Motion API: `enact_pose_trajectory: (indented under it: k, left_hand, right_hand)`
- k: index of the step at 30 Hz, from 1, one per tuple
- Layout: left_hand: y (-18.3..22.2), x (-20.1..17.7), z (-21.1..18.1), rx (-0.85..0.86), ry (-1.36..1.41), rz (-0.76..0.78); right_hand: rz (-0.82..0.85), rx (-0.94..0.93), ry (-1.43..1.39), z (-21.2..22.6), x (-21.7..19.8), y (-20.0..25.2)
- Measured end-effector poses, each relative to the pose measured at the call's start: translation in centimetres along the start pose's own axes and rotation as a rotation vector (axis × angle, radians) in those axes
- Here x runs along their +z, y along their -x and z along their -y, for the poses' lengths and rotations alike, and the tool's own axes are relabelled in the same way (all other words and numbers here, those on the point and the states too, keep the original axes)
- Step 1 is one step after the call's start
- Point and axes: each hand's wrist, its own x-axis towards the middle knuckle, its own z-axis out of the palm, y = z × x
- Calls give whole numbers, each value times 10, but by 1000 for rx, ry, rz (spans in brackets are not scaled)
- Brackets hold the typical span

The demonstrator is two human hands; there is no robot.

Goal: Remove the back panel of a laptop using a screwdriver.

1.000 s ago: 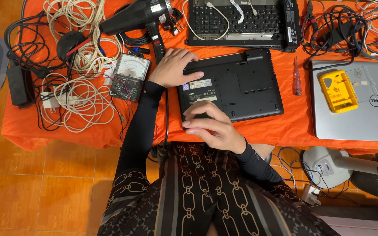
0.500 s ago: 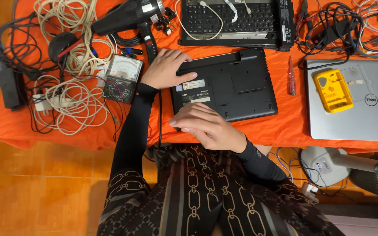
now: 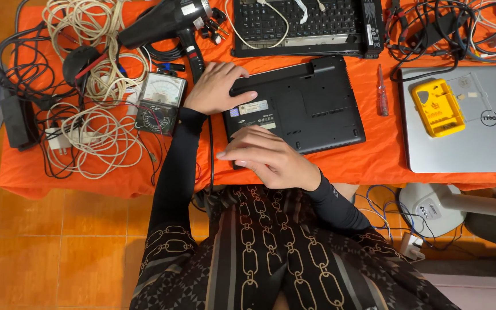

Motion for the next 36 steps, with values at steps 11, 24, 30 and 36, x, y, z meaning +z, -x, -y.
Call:
enact_pose_trajectory:
  k: [11, 24, 30, 36]
  left_hand:
    - [0, 1, 4, 28, 9, -8]
    - [1, 5, 7, 37, 23, -19]
    - [-1, 7, 9, 36, 17, -7]
    - [0, 5, 7, 51, 14, -15]
  right_hand:
    - [-93, 74, -5, -6, 7, 6]
    - [-89, -2, 80, -5, 7, 6]
    - [-94, -90, 106, -10, 7, 8]
    - [-88, -35, 54, -3, 9, 7]
